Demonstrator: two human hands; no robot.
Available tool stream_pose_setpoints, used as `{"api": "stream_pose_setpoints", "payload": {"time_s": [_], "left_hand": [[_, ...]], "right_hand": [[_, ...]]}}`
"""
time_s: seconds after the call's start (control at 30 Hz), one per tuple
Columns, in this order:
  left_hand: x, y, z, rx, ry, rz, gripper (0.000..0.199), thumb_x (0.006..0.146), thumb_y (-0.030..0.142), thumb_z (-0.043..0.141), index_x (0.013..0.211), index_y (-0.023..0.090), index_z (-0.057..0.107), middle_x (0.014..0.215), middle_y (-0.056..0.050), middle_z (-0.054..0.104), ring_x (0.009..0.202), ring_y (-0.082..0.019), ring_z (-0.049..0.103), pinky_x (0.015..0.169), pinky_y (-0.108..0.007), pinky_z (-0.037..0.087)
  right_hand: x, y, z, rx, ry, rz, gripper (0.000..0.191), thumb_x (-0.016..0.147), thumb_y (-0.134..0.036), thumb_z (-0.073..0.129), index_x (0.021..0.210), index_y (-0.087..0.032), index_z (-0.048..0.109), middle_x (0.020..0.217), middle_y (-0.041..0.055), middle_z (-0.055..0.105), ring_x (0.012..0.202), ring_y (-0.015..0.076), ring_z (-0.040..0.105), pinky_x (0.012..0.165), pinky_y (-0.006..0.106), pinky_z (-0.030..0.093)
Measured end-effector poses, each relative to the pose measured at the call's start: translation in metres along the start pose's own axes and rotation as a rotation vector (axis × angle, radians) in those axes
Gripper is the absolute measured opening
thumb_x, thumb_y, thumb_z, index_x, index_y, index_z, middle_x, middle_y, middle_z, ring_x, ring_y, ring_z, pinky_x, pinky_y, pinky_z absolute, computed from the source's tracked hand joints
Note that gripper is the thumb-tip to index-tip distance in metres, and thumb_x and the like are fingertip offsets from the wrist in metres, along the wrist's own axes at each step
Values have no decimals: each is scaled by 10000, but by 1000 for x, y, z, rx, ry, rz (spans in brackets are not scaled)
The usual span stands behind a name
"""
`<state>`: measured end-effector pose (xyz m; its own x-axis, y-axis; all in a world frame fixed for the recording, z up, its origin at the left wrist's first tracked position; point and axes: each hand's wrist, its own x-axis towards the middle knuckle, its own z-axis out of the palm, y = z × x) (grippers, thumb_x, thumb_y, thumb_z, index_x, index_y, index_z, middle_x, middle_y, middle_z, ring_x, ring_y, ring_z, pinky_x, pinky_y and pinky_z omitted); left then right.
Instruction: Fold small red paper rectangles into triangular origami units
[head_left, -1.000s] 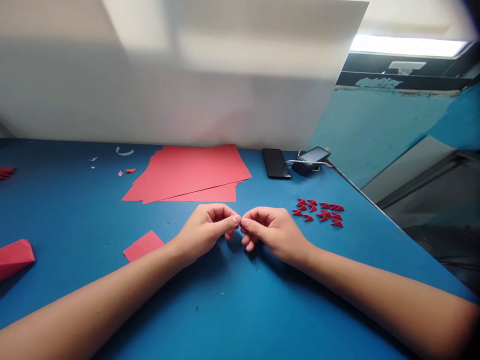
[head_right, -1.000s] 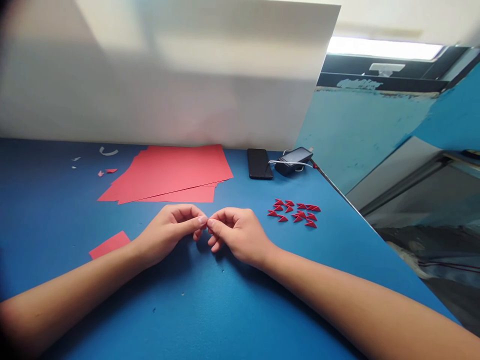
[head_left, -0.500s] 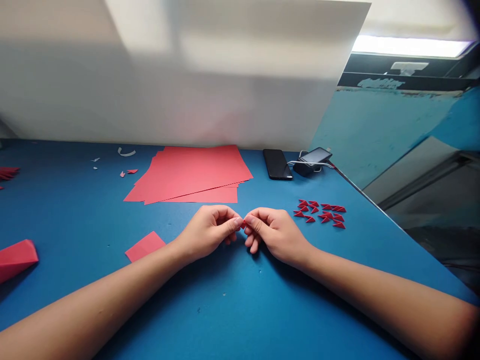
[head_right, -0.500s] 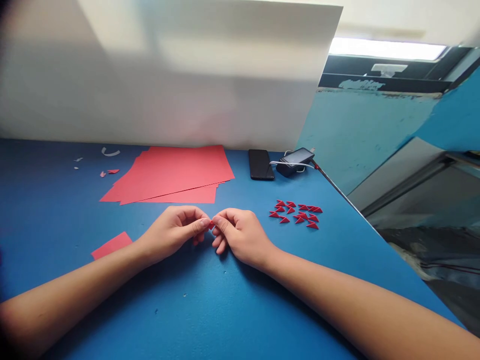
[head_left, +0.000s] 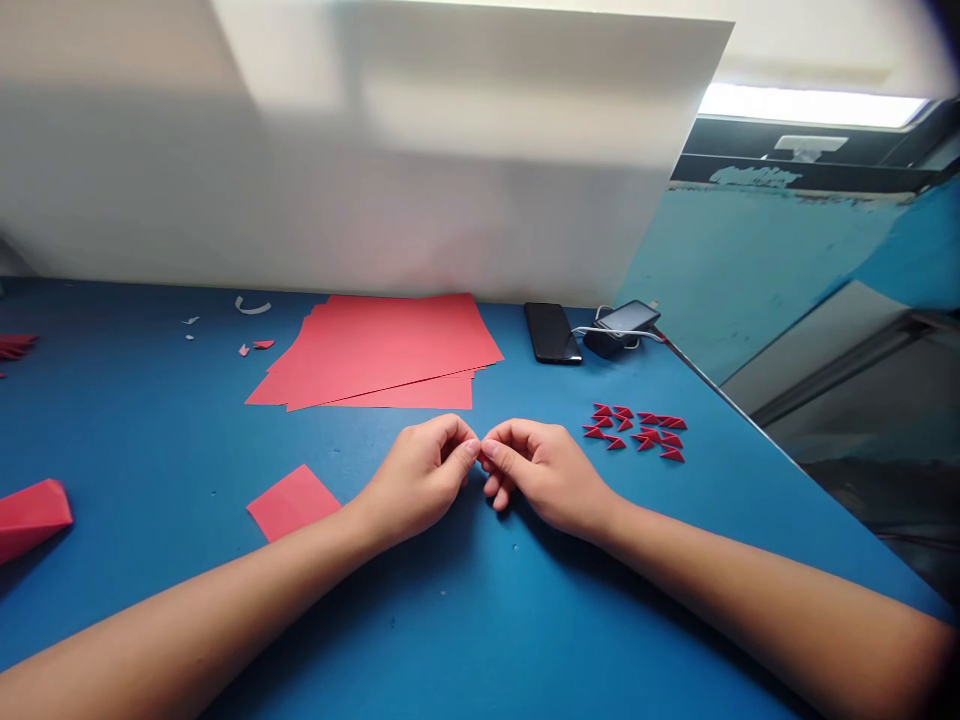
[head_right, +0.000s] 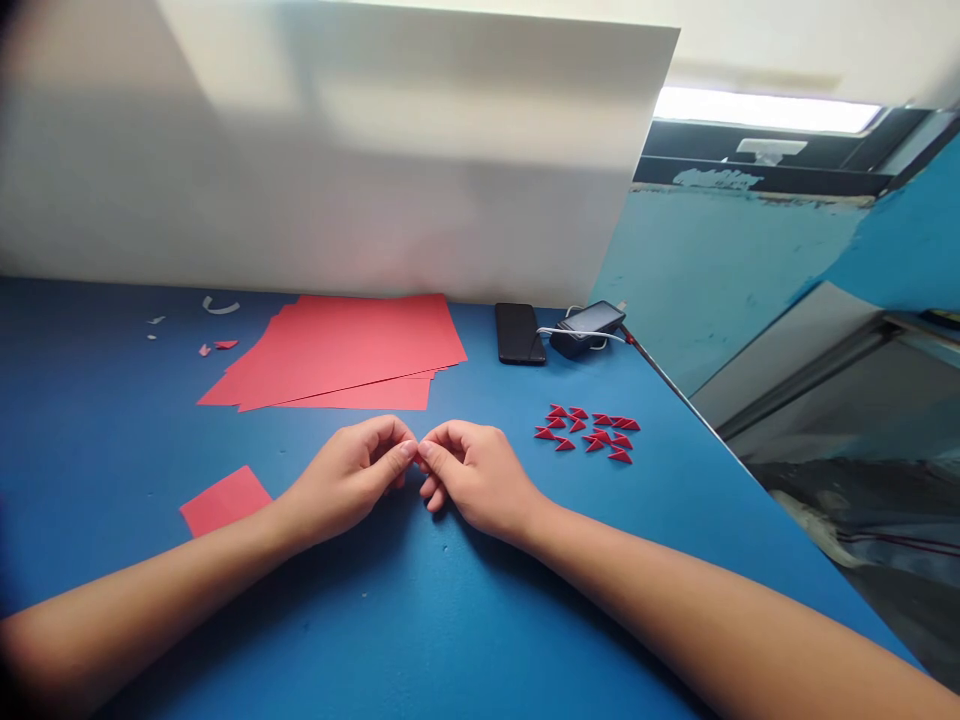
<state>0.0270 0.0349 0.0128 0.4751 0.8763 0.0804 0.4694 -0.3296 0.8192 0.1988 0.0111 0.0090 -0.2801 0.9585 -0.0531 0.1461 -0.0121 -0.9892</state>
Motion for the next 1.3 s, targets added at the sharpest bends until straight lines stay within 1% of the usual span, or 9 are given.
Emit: {"api": "stream_pose_setpoints", "payload": {"time_s": [0.1, 0.17, 0.27, 0.4, 0.63, 0.93, 1.03, 1.17, 1.3], "left_hand": [[-3, 3, 4, 98, 77, 56, 182, 908, 256, 445, 779, 165, 537, 707, -4, 602, 628, -128, 512, 581, -248, 362], [-3, 3, 5, 122, 95, 76, 177, 913, 249, 440, 790, 165, 537, 726, -6, 603, 647, -131, 516, 593, -249, 364], [-3, 1, 4, 98, 82, 65, 189, 922, 252, 430, 809, 167, 556, 756, -9, 619, 679, -135, 533, 624, -252, 380], [0, -3, 0, -1, 14, 44, 219, 927, 282, 430, 831, 170, 593, 797, -9, 645, 736, -142, 557, 672, -255, 399], [4, -10, -4, -121, -67, -29, 313, 875, 445, 517, 845, 154, 627, 743, -11, 632, 624, -119, 502, 558, -227, 371], [6, -2, -8, -246, -63, -60, 215, 841, 334, 553, 759, 139, 593, 547, 35, 521, 476, -81, 447, 449, -183, 325], [6, -2, -6, -252, -52, -44, 208, 839, 326, 555, 762, 141, 611, 539, 34, 531, 466, -81, 455, 446, -184, 334], [6, -4, -4, -241, -28, -26, 205, 844, 314, 551, 826, 146, 668, 656, 1, 638, 504, -91, 501, 489, -201, 390], [4, -4, -3, -190, -25, -13, 223, 857, 314, 534, 884, 157, 690, 714, -12, 685, 531, -102, 527, 522, -212, 416]], "right_hand": [[1, 2, 0, 6, 0, 12, 267, 874, -420, 555, 806, -163, 538, 606, -8, 615, 488, 123, 623, 488, 232, 488], [1, 3, -1, 27, -9, 14, 258, 869, -415, 565, 816, -164, 538, 614, -5, 622, 492, 127, 627, 489, 235, 491], [1, 3, -2, 31, -13, 7, 254, 868, -409, 569, 826, -159, 554, 624, 3, 629, 503, 129, 633, 502, 238, 496], [1, 1, -2, 5, 5, 20, 254, 880, -404, 552, 824, -157, 559, 623, 7, 633, 500, 133, 637, 499, 238, 489], [3, 1, -1, -11, 44, 43, 265, 857, -413, 583, 821, -150, 573, 607, 4, 634, 477, 131, 631, 483, 234, 481], [0, -2, -2, 27, -27, -8, 290, 851, -440, 584, 801, -155, 562, 613, -4, 621, 484, 122, 622, 497, 237, 488], [-2, -1, 0, -23, 30, -35, 279, 851, -439, 581, 822, -162, 569, 620, -2, 626, 490, 128, 627, 500, 241, 492], [-4, 2, 3, -111, 138, -66, 239, 868, -405, 560, 839, -169, 585, 638, 3, 639, 495, 126, 633, 506, 235, 500], [-5, 3, 3, -172, 179, -98, 184, 868, -358, 565, 839, -179, 595, 651, -1, 642, 504, 128, 637, 519, 237, 512]]}}
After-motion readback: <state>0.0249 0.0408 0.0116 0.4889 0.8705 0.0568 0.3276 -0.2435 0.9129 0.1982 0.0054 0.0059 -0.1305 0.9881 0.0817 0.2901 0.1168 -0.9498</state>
